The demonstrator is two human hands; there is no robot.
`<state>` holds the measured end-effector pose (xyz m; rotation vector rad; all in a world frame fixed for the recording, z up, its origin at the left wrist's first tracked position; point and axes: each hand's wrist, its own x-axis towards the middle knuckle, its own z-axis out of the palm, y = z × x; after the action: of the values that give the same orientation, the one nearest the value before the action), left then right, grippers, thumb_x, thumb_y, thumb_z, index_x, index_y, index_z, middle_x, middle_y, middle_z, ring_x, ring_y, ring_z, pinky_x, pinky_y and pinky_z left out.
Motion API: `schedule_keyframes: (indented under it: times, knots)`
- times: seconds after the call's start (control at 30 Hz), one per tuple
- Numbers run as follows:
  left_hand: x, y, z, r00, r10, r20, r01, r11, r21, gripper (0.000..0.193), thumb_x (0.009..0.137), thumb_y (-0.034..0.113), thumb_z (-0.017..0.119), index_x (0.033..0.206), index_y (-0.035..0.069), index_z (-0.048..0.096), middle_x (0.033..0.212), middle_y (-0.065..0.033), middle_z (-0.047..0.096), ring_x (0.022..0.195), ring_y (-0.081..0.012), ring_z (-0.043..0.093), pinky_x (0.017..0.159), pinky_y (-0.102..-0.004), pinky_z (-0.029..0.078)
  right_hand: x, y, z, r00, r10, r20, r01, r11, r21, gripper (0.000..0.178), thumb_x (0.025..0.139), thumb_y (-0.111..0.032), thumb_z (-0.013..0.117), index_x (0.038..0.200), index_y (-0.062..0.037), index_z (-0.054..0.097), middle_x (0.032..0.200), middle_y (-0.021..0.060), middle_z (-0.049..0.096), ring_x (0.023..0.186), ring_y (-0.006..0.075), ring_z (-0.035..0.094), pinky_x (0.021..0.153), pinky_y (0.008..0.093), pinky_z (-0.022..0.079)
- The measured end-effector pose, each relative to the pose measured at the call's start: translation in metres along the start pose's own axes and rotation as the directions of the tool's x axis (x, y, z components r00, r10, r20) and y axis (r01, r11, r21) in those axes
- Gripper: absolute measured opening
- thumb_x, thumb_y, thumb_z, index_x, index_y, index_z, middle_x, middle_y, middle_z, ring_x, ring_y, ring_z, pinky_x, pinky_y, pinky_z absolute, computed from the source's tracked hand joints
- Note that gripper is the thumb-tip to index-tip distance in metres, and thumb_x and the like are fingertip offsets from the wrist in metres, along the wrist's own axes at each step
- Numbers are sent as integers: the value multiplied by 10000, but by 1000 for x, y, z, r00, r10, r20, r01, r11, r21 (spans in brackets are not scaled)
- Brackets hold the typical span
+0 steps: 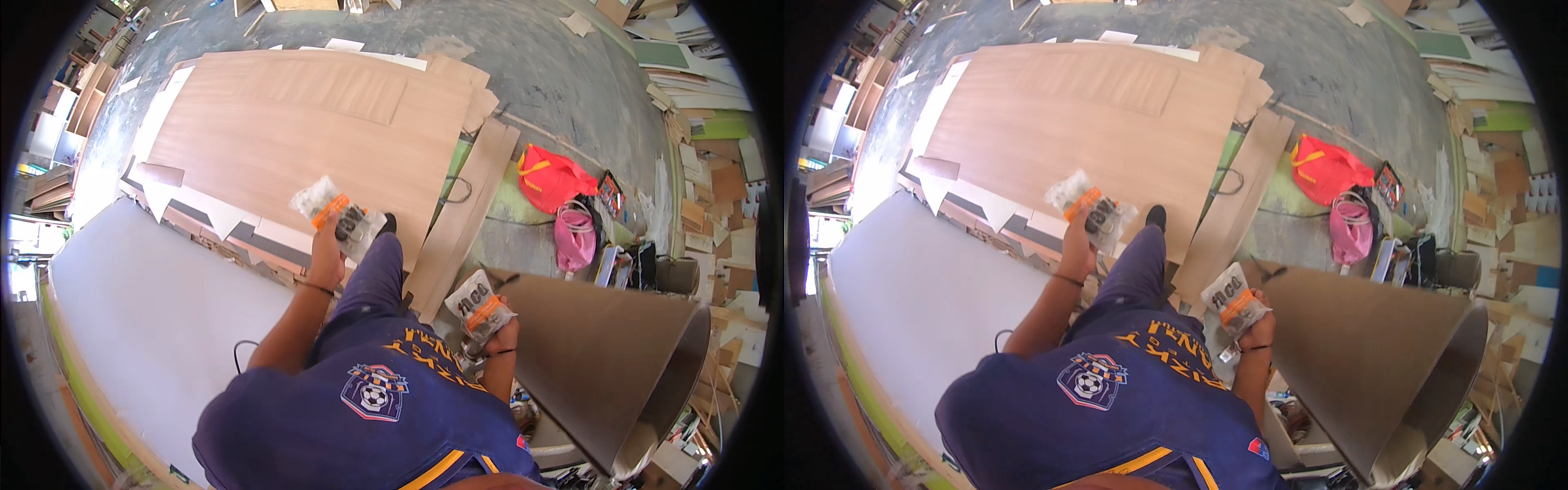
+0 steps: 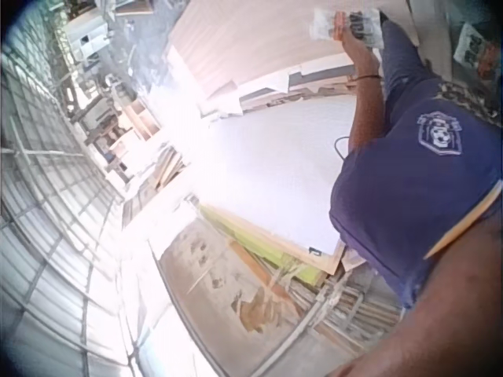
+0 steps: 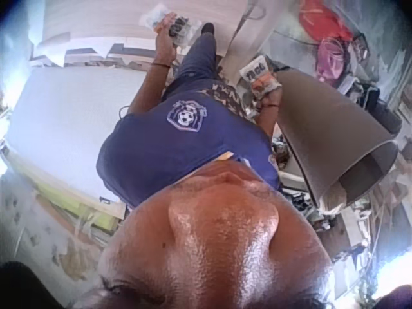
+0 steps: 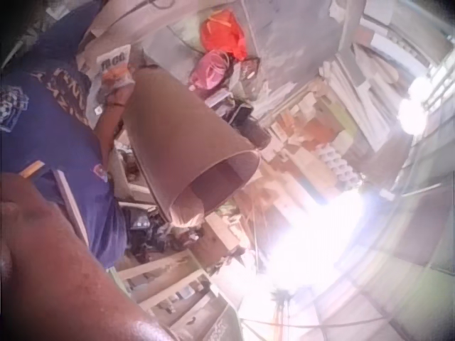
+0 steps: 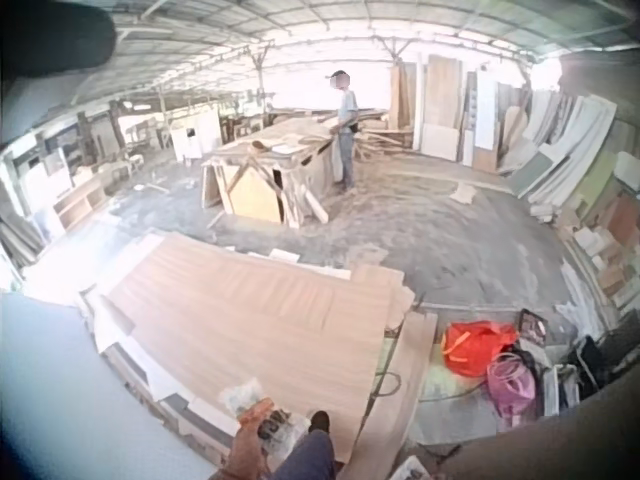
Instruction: The person measures a white panel using a tape measure, retrieves hardware from a box, and then attaches hinges to a cabinet door using a power drill.
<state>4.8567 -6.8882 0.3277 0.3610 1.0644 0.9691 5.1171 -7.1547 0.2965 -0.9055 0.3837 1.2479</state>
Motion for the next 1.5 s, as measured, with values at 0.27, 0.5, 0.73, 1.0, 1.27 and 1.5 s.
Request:
schedule_keyframes:
  times: [0.27,0.5,0.73,1.0,1.27,1.5]
  knots:
    - [73,71,39,988,152,-6,-141,929,342,369,905,272,546,1107,-37,549,946,-17,587,825,-68,504,728,-225,421,77,-36,183,997,17,-79,-22,998,-62,157,900,-229,455,896,-88,522,898,72,580,853,262,579,745,460,492]
    - [120,149,83,971,218,99,-235,949,212,266,889,160,561,1078,-27,564,943,-25,608,817,-66,551,710,-217,444,175,-63,211,986,-113,-126,80,967,-241,112,860,-184,476,900,-94,527,852,89,590,774,278,595,707,441,496]
    - [181,189,145,993,81,89,-71,991,-112,350,889,201,551,1170,1,493,1050,-70,593,898,-156,615,738,-289,513,263,-84,173,812,-583,-27,19,72,-997,185,834,-124,451,870,-54,619,853,132,607,771,273,602,637,394,480]
    - [398,166,128,913,333,-237,-186,854,485,334,832,324,620,927,5,627,783,-71,649,717,-185,641,647,-310,519,388,-81,81,920,-257,-294,-390,-570,-723,269,817,-219,464,900,-44,650,930,208,620,893,367,595,752,448,462]
    - [436,217,119,841,260,-475,186,686,704,301,817,279,611,875,-16,625,667,-89,634,507,-198,630,478,-320,515,537,-166,213,981,-176,-83,-185,-710,-679,318,820,-262,447,914,-35,649,964,217,618,911,358,597,802,446,460]
    - [468,201,102,819,134,-558,515,256,818,419,772,462,546,800,63,672,782,-163,651,793,-299,642,695,-408,488,735,-253,511,826,-309,471,241,-561,-792,206,826,-189,498,777,-52,643,797,177,637,752,342,614,671,409,479]
